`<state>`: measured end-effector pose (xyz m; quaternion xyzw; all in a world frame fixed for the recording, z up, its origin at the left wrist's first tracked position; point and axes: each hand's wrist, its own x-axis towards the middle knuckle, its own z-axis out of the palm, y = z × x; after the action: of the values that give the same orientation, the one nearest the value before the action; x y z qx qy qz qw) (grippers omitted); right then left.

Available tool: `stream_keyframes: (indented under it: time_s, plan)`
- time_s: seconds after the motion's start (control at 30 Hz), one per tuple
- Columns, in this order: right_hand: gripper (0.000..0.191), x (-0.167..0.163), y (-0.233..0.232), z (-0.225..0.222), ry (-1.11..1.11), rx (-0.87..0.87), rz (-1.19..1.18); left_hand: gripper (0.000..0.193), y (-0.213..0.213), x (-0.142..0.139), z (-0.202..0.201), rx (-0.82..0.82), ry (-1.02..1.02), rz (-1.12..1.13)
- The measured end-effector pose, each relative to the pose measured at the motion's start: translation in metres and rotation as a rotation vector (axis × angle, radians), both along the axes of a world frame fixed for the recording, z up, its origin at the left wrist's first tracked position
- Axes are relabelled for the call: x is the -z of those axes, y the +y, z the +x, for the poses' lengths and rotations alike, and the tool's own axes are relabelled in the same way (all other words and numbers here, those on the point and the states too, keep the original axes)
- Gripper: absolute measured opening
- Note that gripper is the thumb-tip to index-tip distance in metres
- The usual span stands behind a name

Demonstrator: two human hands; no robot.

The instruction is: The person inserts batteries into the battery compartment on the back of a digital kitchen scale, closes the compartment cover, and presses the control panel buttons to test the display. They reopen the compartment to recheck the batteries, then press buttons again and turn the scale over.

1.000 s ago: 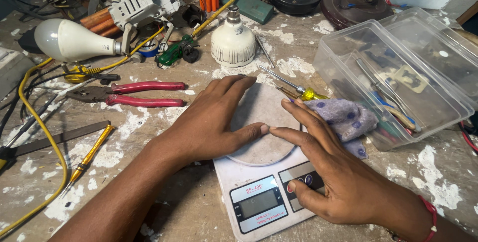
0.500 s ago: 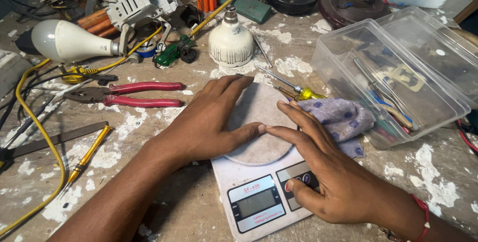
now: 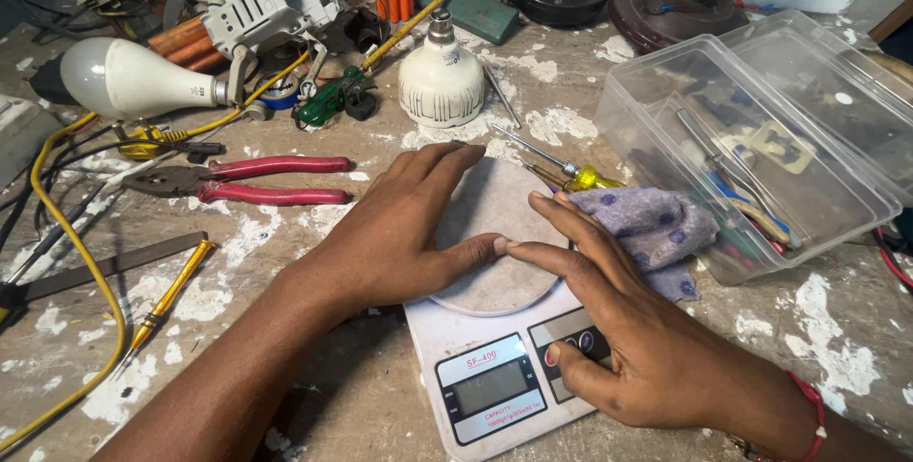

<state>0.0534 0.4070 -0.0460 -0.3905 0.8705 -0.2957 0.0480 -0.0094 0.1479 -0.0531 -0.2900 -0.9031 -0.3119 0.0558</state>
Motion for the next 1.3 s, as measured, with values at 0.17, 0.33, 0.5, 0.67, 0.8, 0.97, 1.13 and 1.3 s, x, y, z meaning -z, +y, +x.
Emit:
stream_keyframes:
  time_s: [0.17,0.33,0.5,0.67,0.8,0.97,1.13,1.3]
  plan:
    - [0.089,0.0006,-0.0003,-0.0014,-0.004,0.008,0.004,0.092,0.0001,0.0007,-0.0003,-0.002,0.02,-0.001]
    - [0.088,0.0003,0.0003,-0.0007,-0.01,0.001,-0.01,0.092,0.0003,0.0003,0.0001,-0.005,-0.004,0.005]
    - [0.089,0.0001,0.0,0.0004,-0.002,-0.007,0.002,0.092,-0.0001,0.0005,-0.0003,-0.006,0.017,-0.015]
    - [0.088,-0.0003,-0.0005,0.0003,-0.021,-0.005,-0.003,0.092,0.0003,0.0011,0.0002,0.002,0.017,0.001]
    - [0.087,-0.0007,-0.0018,0.0009,-0.016,-0.008,-0.002,0.092,0.0,0.0,0.0,-0.009,-0.032,-0.022]
    - [0.084,-0.0012,-0.0039,0.0021,0.039,-0.021,0.013,0.092,-0.0002,-0.0009,0.0006,-0.002,-0.008,-0.013]
    - [0.085,-0.0024,-0.0057,0.0042,0.098,-0.019,0.023,0.091,0.0004,0.0002,0.0003,-0.012,-0.034,-0.012]
    - [0.086,-0.0045,-0.0056,0.0041,0.033,-0.007,-0.02,0.09,-0.0003,0.0012,-0.0005,0.008,0.031,-0.004]
